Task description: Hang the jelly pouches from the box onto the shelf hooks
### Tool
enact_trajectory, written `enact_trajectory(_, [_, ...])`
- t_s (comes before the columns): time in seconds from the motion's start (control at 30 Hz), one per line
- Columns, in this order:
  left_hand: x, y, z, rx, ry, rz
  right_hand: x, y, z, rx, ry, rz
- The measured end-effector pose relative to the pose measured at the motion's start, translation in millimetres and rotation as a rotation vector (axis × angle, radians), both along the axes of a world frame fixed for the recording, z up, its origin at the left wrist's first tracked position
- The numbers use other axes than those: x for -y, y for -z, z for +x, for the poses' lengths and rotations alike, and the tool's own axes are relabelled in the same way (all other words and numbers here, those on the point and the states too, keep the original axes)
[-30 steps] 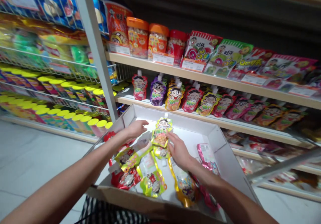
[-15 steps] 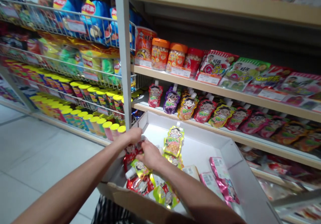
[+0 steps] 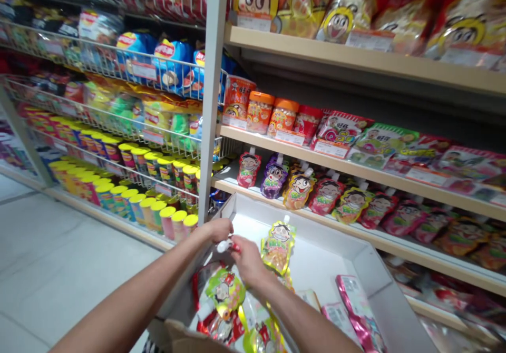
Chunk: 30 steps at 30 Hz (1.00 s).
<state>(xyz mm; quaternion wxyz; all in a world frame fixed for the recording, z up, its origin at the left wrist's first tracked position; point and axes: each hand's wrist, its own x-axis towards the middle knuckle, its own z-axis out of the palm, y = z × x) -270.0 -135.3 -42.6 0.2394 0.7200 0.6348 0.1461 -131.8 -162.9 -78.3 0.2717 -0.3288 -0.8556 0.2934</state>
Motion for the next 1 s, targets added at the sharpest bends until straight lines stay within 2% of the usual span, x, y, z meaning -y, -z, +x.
enact_trajectory(0.07, [0.9, -4.1, -2.9, 0.065, 0.024, -0.087, -14.3, -1.3, 10.0, -0.123, 0.025, -0.11])
enact_trajectory(0.2, [9.1, -7.7, -1.8, 0.56, -0.076, -0.238, -35.6, 0.1, 23.6, -0.321, 0.137, -0.39])
enact_trajectory(0.27, [12.5, -7.3, 1.3, 0.801, -0.089, -0.277, -41.6, -2.6, 26.1, -0.389, 0.187, -0.482])
enact_trajectory(0.33, [12.8, -5.4, 5.4, 0.903, -0.071, -0.251, -45.6, -9.5, 27.1, -0.432, 0.225, -0.517])
enact_trajectory(0.47, [7.6, -0.9, 13.7, 1.032, -0.162, -0.113, -49.0, -27.0, 29.6, -0.464, 0.228, -0.541])
enact_trajectory(0.53, [5.6, -1.4, 15.9, 1.095, -0.204, -0.07, -47.5, -30.2, 31.1, -0.479, 0.211, -0.569])
enact_trajectory(0.63, [5.1, -6.5, 16.0, 1.123, -0.256, 0.003, -42.4, -23.8, 30.6, -0.451, 0.19, -0.603])
enact_trajectory(0.73, [5.3, -13.6, 13.3, 1.116, -0.296, 0.078, -40.7, -14.2, 23.9, -0.484, 0.227, -0.586])
enact_trajectory(0.83, [4.1, -18.8, 7.7, 1.111, -0.232, 0.108, -45.6, -15.2, 13.8, -0.558, 0.291, -0.524])
enact_trajectory(0.93, [1.3, -20.2, -0.4, 1.103, -0.129, 0.092, -52.1, -25.6, 5.3, -0.559, 0.298, -0.474])
enact_trajectory(1.0, [-1.1, -19.1, -5.9, 1.129, -0.105, 0.086, -55.3, -32.0, 1.3, -0.546, 0.304, -0.455])
